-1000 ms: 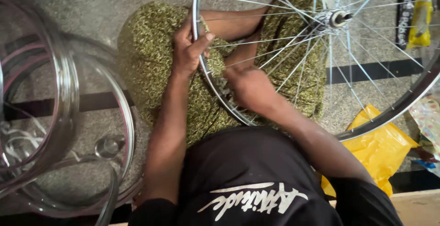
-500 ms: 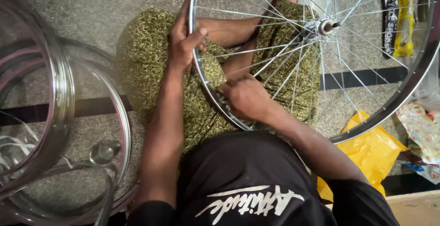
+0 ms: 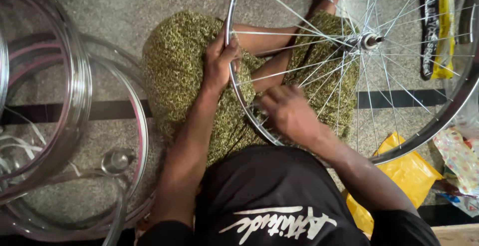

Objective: The person places spokes into the holes of a bicycle rim by hand and then rotates the rim to work on another section.

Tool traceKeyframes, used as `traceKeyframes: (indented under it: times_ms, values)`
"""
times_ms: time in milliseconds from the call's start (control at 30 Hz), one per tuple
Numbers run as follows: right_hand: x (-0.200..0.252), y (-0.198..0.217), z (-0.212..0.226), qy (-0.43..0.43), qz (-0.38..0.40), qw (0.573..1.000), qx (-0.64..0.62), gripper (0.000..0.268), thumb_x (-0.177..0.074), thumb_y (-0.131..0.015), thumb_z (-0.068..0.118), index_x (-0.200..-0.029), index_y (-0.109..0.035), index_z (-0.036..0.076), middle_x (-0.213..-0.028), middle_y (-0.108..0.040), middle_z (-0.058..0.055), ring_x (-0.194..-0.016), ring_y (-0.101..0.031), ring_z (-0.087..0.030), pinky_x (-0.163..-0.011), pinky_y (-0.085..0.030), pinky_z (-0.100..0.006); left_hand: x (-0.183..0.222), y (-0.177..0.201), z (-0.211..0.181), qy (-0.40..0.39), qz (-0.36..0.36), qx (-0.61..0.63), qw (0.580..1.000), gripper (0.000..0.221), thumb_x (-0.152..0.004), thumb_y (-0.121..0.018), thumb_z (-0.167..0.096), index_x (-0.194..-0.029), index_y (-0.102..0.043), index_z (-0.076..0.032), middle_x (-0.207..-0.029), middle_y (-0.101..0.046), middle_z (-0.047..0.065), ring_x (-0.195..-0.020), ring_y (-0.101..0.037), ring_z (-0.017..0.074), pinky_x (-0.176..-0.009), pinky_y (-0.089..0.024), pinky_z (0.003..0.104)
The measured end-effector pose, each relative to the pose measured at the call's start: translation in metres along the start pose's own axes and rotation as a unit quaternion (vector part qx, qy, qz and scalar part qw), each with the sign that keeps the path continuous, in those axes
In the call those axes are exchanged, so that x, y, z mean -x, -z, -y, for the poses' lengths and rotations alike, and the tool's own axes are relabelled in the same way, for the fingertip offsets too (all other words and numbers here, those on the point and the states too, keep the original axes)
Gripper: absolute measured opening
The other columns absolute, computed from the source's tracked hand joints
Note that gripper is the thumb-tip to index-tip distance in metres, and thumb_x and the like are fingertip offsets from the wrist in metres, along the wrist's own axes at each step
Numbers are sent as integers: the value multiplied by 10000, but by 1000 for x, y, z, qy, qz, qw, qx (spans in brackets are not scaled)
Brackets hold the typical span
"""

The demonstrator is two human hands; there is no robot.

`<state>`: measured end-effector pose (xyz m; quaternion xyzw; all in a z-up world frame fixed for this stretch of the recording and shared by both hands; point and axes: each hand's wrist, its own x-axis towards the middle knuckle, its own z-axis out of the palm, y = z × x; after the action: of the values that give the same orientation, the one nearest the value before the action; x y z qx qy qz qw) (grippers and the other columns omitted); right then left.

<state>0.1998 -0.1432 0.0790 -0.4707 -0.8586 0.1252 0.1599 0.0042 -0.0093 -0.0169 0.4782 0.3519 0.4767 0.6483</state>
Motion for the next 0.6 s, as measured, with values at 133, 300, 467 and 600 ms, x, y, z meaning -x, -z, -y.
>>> traceKeyframes:
  times_ms: [133,300,467,600]
  values:
    - [-10,-9,-1,-37,41,995,-84,181,-921,-720,138,-1074,-663,58,-955,-651,-119,-881,-627,-315,-793,-465,-474,6,5,5,-27,-3,58,998,680,-1087,-554,-466,-1622,-389,-81,-774,-608,11,-562,-554,105,-503,-498,252]
    - [0,10,-7,82,-90,978,-169,296,-812,-702,187,-1080,-632,81,-1136,-640,-168,-988,-649,-309,-819,-519,-445,-3,-3,-9,-2,-12,-6,1000,742,-1038,-588,-449,-1635,-340,-85,-758,-598,0,-545,-557,89,-477,-533,246]
    - [-17,-28,2,-113,89,989,22,183,-930,-683,46,-1111,-656,41,-961,-669,-98,-790,-663,-259,-795,-530,-458,1,-6,-21,-16,9,-63,998,812,-983,-729,-326,-1648,-328,-87,-839,-546,-14,-631,-559,78,-526,-556,244]
    - [-7,-2,-5,-17,36,995,-92,484,-675,-751,123,-1127,-640,-7,-862,-661,-141,-756,-675,-334,-681,-506,-492,2,-6,-23,-6,-6,-77,997,775,-965,-744,-266,-1627,-390,-75,-848,-537,-21,-614,-561,77,-523,-556,241]
